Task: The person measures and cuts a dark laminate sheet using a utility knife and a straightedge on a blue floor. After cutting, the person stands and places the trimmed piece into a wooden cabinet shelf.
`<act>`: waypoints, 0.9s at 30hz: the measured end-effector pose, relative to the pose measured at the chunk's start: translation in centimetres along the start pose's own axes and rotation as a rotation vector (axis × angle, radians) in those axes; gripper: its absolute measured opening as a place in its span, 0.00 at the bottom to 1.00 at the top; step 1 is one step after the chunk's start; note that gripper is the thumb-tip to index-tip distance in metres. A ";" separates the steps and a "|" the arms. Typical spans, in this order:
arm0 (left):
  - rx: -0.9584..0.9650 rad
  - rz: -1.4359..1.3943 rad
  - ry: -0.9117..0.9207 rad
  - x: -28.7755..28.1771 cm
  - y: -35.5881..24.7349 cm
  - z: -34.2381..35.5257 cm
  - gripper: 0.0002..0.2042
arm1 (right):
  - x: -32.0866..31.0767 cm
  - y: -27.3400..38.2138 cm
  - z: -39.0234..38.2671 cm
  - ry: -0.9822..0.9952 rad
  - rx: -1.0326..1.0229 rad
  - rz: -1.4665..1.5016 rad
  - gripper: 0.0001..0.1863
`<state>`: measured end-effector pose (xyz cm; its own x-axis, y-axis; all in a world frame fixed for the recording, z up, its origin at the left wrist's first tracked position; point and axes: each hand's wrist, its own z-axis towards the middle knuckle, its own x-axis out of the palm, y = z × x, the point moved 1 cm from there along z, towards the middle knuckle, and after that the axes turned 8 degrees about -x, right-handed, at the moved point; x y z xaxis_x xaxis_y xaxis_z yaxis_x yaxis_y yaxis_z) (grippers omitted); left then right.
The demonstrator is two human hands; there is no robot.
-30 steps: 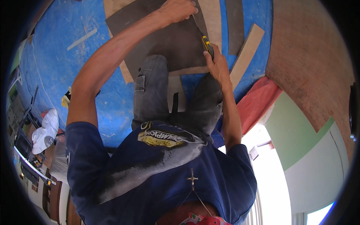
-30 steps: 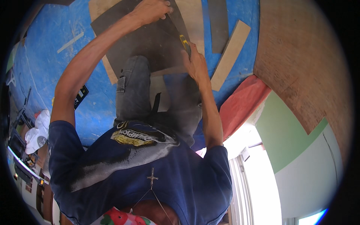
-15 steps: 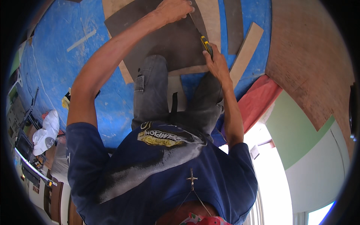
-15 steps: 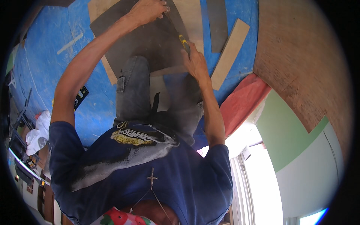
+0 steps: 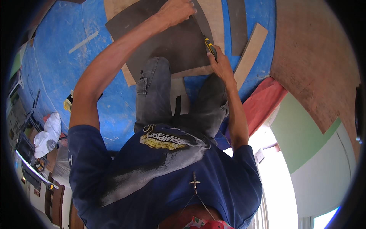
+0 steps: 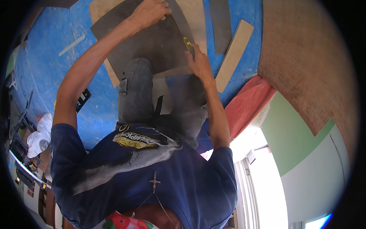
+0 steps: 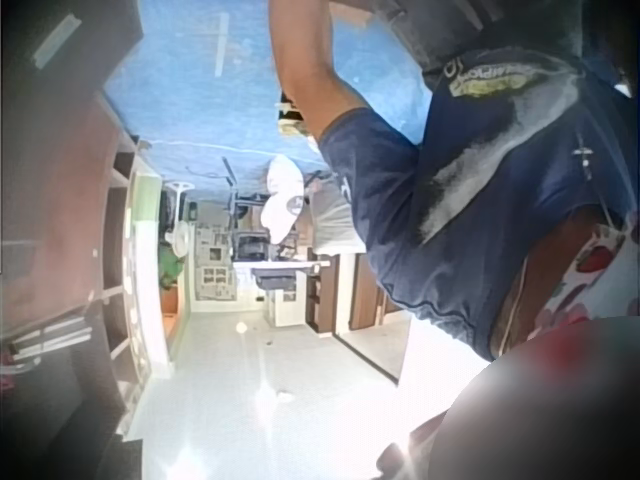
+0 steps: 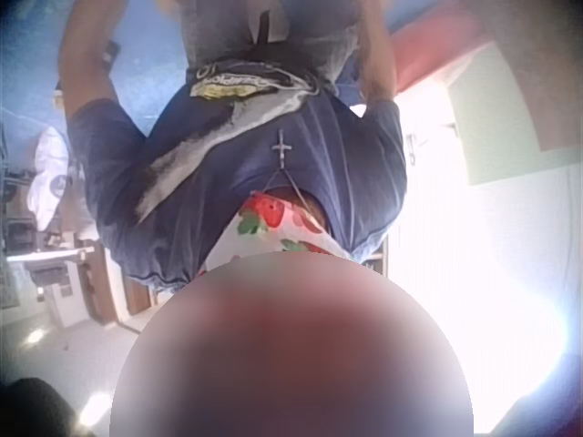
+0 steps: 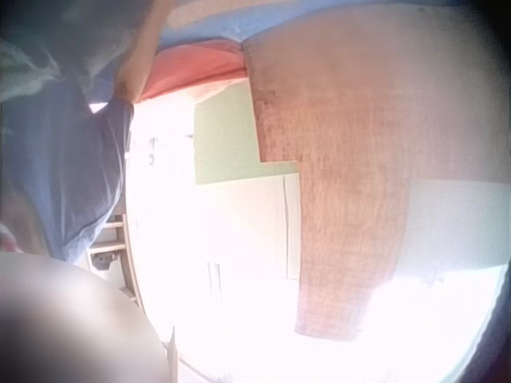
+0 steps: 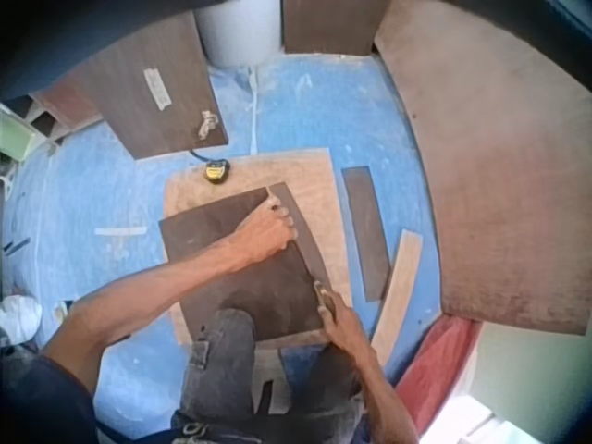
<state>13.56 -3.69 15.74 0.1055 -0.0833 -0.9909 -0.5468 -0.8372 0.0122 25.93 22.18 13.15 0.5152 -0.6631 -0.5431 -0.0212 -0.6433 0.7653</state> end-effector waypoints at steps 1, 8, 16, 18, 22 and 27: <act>-0.009 -0.009 0.002 0.0 0.0 0.0 0.07 | -0.3 0.1 -0.4 0.029 0.045 -0.003 0.24; -0.017 -0.031 0.019 -0.1 0.4 0.1 0.08 | 0.2 0.1 -2.0 -0.026 0.009 0.022 0.23; -0.015 -0.009 0.028 -0.4 -0.5 -0.3 0.06 | 0.9 -1.9 -0.5 0.025 0.057 -0.085 0.23; -0.072 0.050 0.084 -0.3 -1.0 0.5 0.06 | 0.6 -1.9 -0.6 0.040 0.070 -0.037 0.24; 0.008 0.149 0.134 0.8 -2.9 2.4 0.09 | 0.0 -1.4 -1.7 0.036 0.066 -0.034 0.24; 0.150 0.029 0.174 2.9 -4.7 2.6 0.13 | 0.3 -0.8 -2.5 0.022 0.074 -0.005 0.24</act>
<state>14.26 1.46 12.45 0.2230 -0.2090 -0.9521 -0.6674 -0.7447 0.0072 28.23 23.48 13.20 0.5343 -0.6517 -0.5383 -0.0819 -0.6737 0.7345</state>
